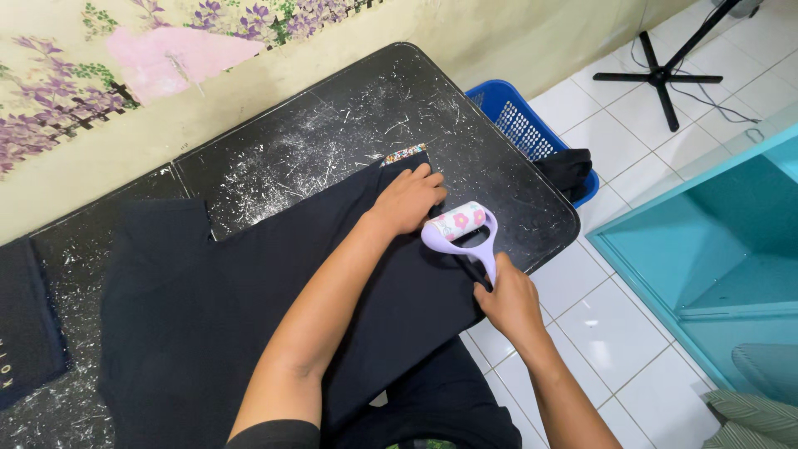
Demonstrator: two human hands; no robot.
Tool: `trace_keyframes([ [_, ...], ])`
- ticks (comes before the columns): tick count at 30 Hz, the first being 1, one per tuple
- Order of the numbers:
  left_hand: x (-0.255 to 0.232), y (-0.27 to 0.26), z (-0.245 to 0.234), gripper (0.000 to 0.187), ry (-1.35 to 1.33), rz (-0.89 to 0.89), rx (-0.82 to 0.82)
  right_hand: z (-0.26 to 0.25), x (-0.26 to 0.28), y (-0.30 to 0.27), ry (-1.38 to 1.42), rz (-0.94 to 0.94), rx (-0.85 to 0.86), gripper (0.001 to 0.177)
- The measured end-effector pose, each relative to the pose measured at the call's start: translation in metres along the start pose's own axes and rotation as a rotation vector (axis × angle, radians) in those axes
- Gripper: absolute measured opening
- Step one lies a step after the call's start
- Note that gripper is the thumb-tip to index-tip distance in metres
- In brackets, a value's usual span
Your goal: The person lays a black t-shirt flat on a table and uses a lint roller to remove lint from the fabric. They roll the tool over the shirt's body and sleeves, then fold the shirt and continue rolling the folded edges before placing it aside.
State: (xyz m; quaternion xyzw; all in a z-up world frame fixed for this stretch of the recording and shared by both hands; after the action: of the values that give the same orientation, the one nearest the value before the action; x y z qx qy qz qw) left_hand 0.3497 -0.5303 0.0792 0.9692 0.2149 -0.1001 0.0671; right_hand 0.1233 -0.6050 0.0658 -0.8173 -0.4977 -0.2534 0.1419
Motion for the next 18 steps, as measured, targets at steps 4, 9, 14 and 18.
trace_keyframes([
  [4, 0.005, 0.003, 0.003, 0.021, -0.058, 0.052, -0.095, -0.011, 0.005, -0.003, 0.054, -0.087, -0.097, 0.036],
  [9, 0.002, 0.007, 0.007, 0.039, -0.052, -0.007, -0.125, -0.025, 0.000, -0.006, 0.091, -0.039, -0.073, 0.043],
  [14, -0.001, 0.010, 0.010, 0.039, -0.075, -0.084, -0.124, -0.040, -0.013, -0.019, 0.220, 0.054, -0.082, 0.042],
  [18, 0.000, 0.005, -0.003, 0.045, -0.164, -0.140, -0.287, -0.049, -0.017, -0.021, 0.114, 0.140, -0.084, 0.032],
])
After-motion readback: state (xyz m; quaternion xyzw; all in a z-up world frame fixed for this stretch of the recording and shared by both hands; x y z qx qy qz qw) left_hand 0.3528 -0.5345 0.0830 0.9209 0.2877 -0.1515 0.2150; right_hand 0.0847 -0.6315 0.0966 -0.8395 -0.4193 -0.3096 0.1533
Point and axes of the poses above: each hand's wrist, its own y-axis towards the middle knuckle, its own z-axis out of the palm, x = y × z, the point moved 4 cm from there along y, towards the middle knuckle, and after that the axes turned 13 degrees about -z, right-handed, at the moved point
